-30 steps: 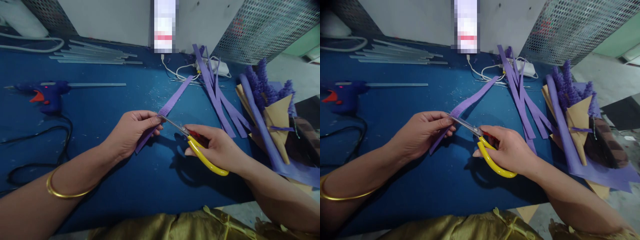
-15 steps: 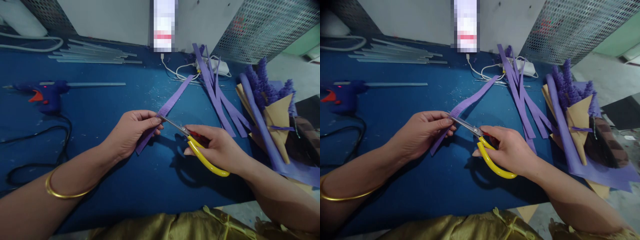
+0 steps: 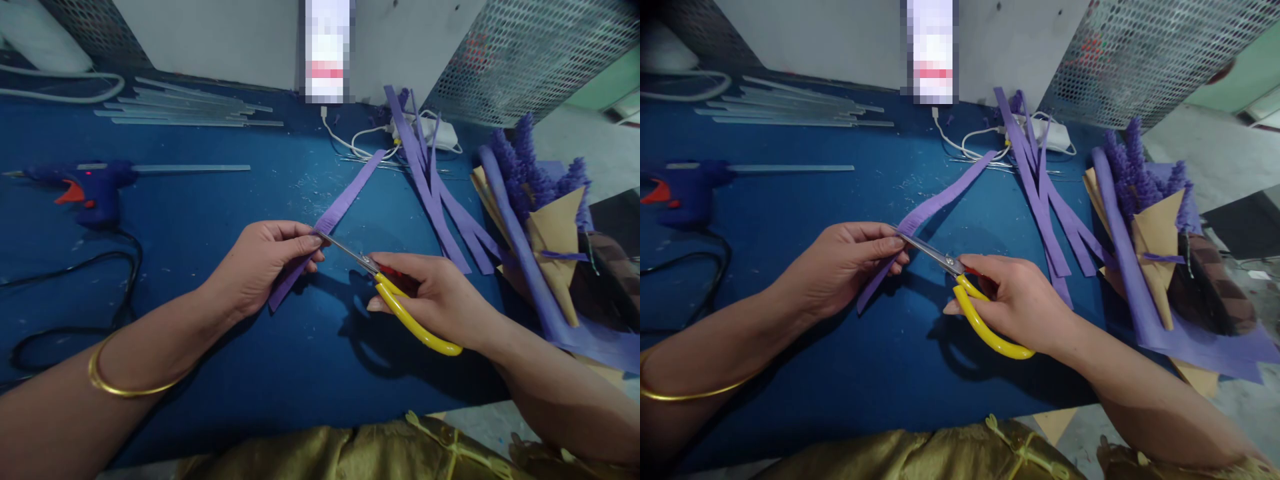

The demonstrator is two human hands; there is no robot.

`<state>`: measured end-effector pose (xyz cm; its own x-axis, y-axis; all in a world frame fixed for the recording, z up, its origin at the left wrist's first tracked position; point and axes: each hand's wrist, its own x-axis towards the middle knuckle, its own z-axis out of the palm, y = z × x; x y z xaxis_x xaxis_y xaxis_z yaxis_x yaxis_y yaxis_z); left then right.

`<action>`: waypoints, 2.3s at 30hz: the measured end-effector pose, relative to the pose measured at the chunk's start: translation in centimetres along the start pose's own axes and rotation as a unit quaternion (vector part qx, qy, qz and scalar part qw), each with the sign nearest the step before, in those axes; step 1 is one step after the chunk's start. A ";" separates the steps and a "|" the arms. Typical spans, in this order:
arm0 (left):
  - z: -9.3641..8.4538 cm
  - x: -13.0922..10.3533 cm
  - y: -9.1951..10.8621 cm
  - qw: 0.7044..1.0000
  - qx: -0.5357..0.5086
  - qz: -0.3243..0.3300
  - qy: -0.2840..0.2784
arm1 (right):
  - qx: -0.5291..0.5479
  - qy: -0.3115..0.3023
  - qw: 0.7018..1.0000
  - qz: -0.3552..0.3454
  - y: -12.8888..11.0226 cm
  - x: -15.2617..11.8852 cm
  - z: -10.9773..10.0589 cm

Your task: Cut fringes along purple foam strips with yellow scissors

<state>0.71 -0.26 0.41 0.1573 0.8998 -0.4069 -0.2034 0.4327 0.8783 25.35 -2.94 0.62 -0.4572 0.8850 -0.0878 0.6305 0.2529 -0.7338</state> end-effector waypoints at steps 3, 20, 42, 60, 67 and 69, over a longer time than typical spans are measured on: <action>0.0 0.0 0.0 1.000 0.001 -0.001 -0.002 | -0.003 -0.002 1.000 0.001 -0.2 0.3 0.1; 0.0 0.0 0.0 1.000 0.005 -0.002 -0.018 | 0.034 -0.012 0.999 0.015 -0.3 0.3 0.0; 0.0 0.1 0.1 1.000 -0.014 -0.012 -0.019 | 0.139 -0.040 0.988 0.059 -0.5 0.6 -0.3; 0.0 0.0 -0.2 1.000 0.004 0.013 0.018 | -0.021 0.008 1.000 0.000 -0.4 0.6 -0.1; -0.1 0.0 -0.3 1.000 0.010 0.016 0.017 | -0.011 0.003 1.000 0.000 -0.2 0.5 0.0; -0.1 0.0 -0.3 1.000 0.011 0.018 0.020 | -0.001 -0.004 1.000 0.003 -0.1 0.4 -0.1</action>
<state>0.71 -0.35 0.15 0.1118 0.9164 -0.3843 -0.1872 0.3992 0.8975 25.14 -2.56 0.69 -0.4584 0.8835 -0.0968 0.6338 0.2485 -0.7325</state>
